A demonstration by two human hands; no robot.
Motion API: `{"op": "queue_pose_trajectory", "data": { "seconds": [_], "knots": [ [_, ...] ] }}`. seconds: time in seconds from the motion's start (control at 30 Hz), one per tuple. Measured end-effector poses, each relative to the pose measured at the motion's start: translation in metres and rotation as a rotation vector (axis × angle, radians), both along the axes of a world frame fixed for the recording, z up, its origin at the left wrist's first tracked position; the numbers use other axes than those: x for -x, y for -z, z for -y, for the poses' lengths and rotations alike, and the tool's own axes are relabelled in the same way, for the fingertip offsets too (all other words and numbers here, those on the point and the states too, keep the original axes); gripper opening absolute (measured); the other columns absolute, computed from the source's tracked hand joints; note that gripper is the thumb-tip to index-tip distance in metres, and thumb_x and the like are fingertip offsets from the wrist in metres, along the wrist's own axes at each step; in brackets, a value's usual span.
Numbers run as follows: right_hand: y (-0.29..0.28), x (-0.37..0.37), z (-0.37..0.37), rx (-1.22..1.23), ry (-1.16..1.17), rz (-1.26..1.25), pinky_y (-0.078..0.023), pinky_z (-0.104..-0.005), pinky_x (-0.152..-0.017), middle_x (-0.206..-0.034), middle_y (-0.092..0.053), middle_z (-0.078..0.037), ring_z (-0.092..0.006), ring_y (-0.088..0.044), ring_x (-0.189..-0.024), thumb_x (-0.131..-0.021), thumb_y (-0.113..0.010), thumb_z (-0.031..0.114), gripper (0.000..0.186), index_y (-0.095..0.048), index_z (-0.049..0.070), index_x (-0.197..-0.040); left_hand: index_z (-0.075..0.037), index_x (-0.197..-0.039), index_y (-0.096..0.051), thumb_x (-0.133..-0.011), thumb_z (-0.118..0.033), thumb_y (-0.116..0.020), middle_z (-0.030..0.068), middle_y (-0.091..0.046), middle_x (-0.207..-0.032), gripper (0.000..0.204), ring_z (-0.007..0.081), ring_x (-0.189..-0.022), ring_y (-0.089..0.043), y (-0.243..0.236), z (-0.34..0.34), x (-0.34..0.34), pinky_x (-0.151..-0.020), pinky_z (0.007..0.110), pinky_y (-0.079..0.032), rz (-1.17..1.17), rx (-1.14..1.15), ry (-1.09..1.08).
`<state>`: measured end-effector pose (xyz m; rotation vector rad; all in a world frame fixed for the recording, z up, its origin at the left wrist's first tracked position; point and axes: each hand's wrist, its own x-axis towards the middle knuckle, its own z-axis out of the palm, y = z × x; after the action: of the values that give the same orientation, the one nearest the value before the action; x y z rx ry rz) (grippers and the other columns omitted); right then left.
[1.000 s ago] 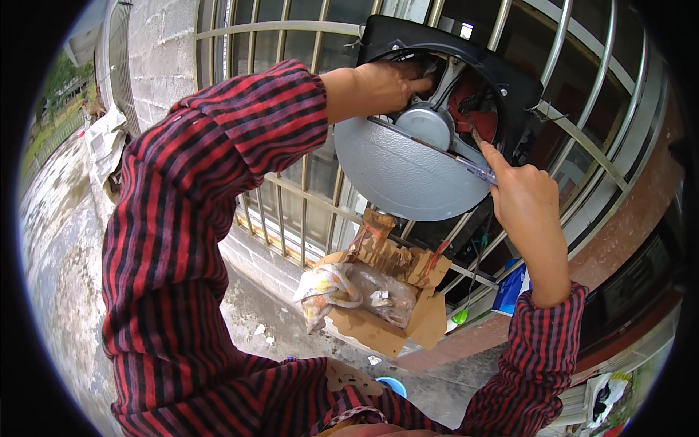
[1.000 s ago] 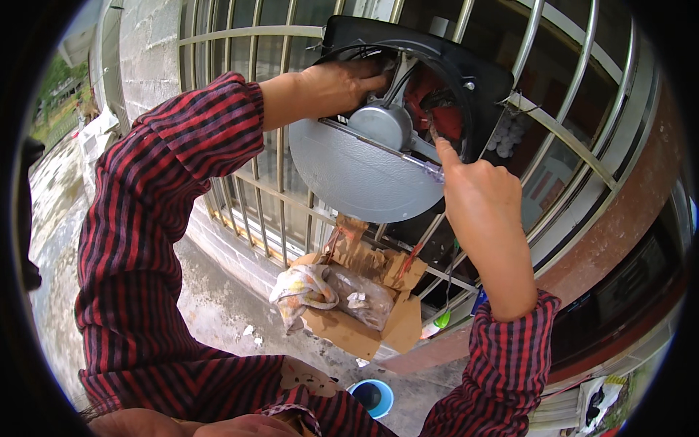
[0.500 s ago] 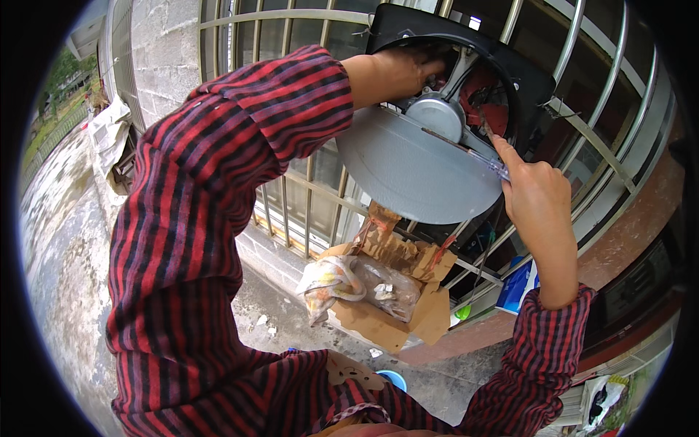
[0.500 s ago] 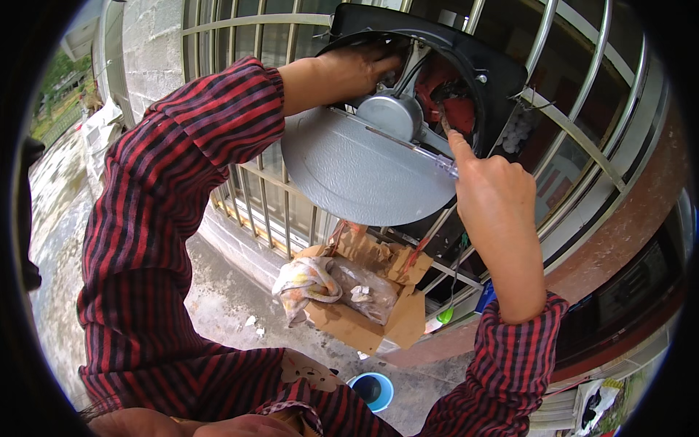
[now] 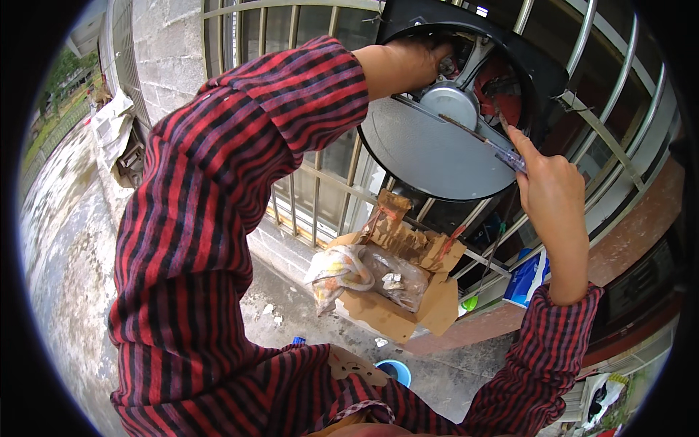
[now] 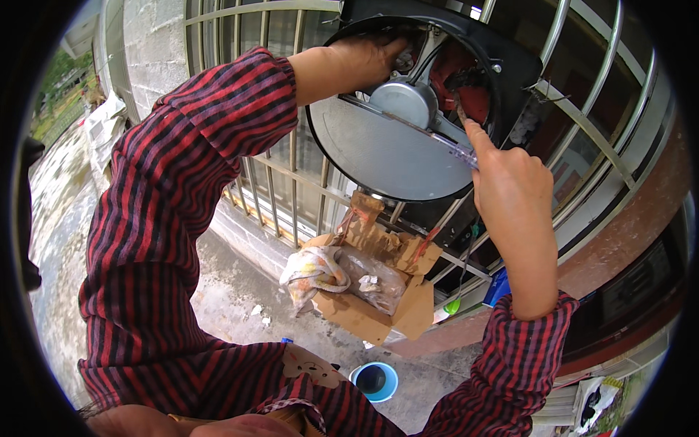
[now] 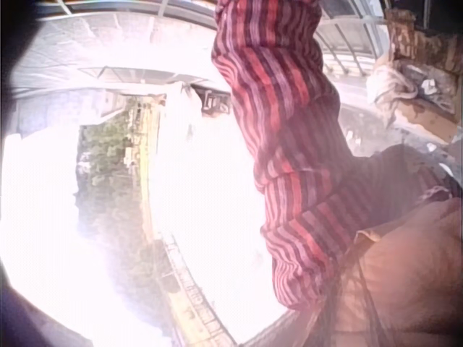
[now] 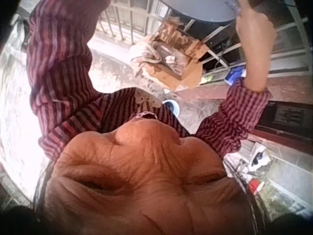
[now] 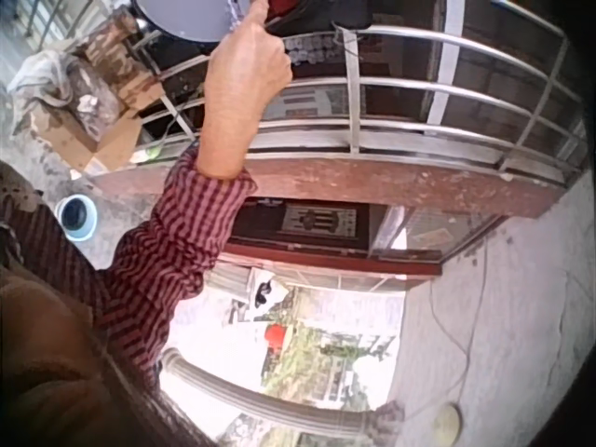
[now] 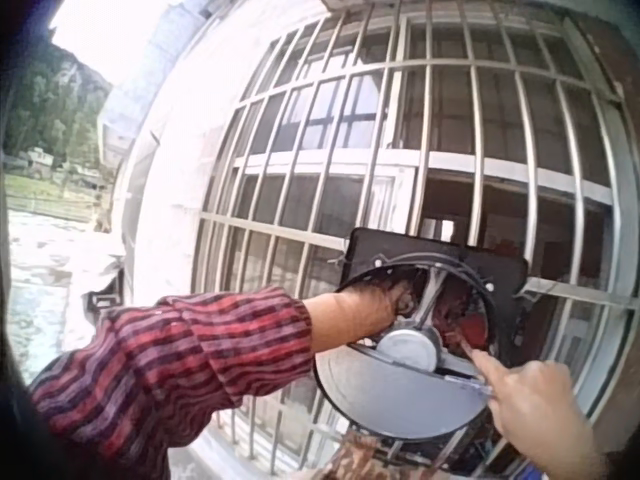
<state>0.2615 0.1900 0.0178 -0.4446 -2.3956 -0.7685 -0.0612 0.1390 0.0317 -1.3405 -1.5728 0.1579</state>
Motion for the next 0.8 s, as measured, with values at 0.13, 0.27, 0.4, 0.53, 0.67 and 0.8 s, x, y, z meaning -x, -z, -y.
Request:
{"op": "queue_pose_trajectory", "data": {
  "seconds": [0.13,0.27,0.4,0.53,0.67,0.8],
  "knots": [
    [-0.001,0.0,0.0,0.007,0.001,-0.004,-0.057,-0.0478,-0.066,-0.075,-0.069,-0.02,-0.0392,-0.07,-0.071,-0.084,-0.076,0.012,0.06,-0.06,0.022,-0.141,-0.001,-0.151,-0.031,-0.096,-0.016,-0.058,0.0249,-0.061,-0.127,0.063,0.0344,-0.111,-0.068,-0.006,0.005,-0.015,-0.094,0.041,-0.055,-0.05,0.178,-0.227],
    [-0.003,0.0,0.002,0.008,-0.014,-0.007,-0.057,-0.0484,-0.067,-0.075,-0.069,-0.021,-0.0398,-0.07,-0.072,-0.084,-0.076,0.012,0.059,-0.06,0.022,-0.14,-0.001,-0.147,-0.04,-0.091,-0.01,-0.063,0.026,-0.06,-0.132,0.06,0.0348,-0.11,-0.069,-0.012,0.017,-0.028,-0.095,0.041,-0.055,0.214,0.11,-0.109],
    [-0.004,-0.001,0.002,0.02,-0.023,-0.006,-0.056,-0.0484,-0.067,-0.075,-0.069,-0.021,-0.0402,-0.069,-0.072,-0.083,-0.076,0.011,0.058,-0.061,0.021,-0.138,0.0,-0.137,-0.052,-0.088,-0.008,-0.065,0.0262,-0.059,-0.134,0.051,0.035,-0.108,-0.07,-0.017,0.022,-0.031,-0.094,0.041,-0.056,0.388,0.019,0.013],
    [-0.005,-0.001,0.001,0.015,-0.043,-0.009,-0.056,-0.048,-0.067,-0.075,-0.069,-0.021,-0.0402,-0.069,-0.071,-0.083,-0.076,0.01,0.058,-0.061,0.02,-0.138,0.0,-0.128,-0.06,-0.087,-0.007,-0.067,0.0261,-0.059,-0.135,0.042,0.0353,-0.107,-0.071,-0.02,0.019,-0.029,-0.092,0.041,-0.057,0.216,0.073,0.0],
    [-0.005,-0.001,0.001,0.021,-0.045,-0.006,-0.056,-0.0478,-0.068,-0.074,-0.068,-0.02,-0.0397,-0.069,-0.071,-0.083,-0.074,0.009,0.057,-0.061,0.019,-0.138,0.0,-0.119,-0.068,-0.085,-0.006,-0.068,0.026,-0.059,-0.135,0.034,0.0356,-0.105,-0.071,-0.021,0.022,-0.031,-0.09,0.04,-0.058,0.044,0.187,-0.076],
    [-0.005,0.0,0.001,0.027,-0.018,-0.003,-0.057,-0.048,-0.068,-0.074,-0.069,-0.02,-0.0395,-0.07,-0.072,-0.084,-0.072,0.01,0.056,-0.061,0.019,-0.138,0.0,-0.106,-0.077,-0.082,-0.006,-0.069,0.0259,-0.058,-0.137,0.025,0.0361,-0.103,-0.073,-0.021,0.036,-0.039,-0.086,0.04,-0.06,-0.053,0.325,-0.167]
  ]
}}
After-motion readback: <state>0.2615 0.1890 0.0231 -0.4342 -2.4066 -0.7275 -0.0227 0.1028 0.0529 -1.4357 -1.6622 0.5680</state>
